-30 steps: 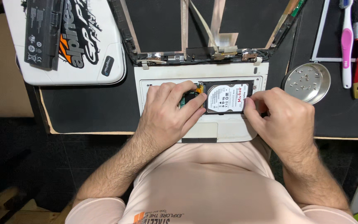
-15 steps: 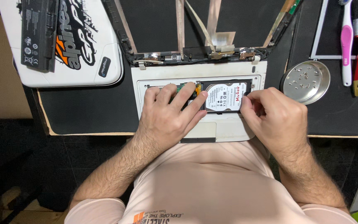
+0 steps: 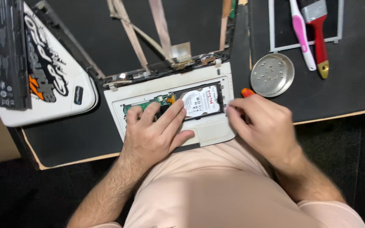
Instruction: The person installs a hard drive into a laptop by first securing a bracket with a screwdriver, then placing the drive into the bay. They connect the ribbon cable and fasten the drive with multiple screws using the screwdriver.
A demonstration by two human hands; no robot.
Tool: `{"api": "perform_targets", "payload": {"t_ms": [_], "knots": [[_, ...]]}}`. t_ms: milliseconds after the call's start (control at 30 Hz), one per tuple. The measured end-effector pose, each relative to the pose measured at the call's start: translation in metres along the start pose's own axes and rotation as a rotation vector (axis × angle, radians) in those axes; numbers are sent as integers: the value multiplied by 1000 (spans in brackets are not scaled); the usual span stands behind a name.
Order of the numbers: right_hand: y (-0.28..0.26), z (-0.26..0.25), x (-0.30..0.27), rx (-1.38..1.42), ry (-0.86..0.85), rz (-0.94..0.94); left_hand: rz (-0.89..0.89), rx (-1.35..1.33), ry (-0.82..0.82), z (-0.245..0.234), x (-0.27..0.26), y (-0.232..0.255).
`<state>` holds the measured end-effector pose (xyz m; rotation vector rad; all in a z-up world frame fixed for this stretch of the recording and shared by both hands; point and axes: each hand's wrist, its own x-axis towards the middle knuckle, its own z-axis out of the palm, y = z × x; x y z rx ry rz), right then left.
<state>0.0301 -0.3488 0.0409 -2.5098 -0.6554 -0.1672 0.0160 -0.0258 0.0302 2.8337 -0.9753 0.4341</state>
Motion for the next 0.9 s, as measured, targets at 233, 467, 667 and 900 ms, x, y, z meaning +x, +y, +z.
{"api": "perform_targets", "payload": {"t_ms": [233,467,667,900], "knots": [[21,-25,-39,-106,24,221,4,-53,-5,3,0,0],[29,-15,-43,-27,36,240,-2,-110,-16,1,2,-1],[35,-41,-52,258,-61,299,-18,-166,-43,2,3,-2],[90,-17,-38,758,432,427,-35,-189,-60,1,5,-3]]}}
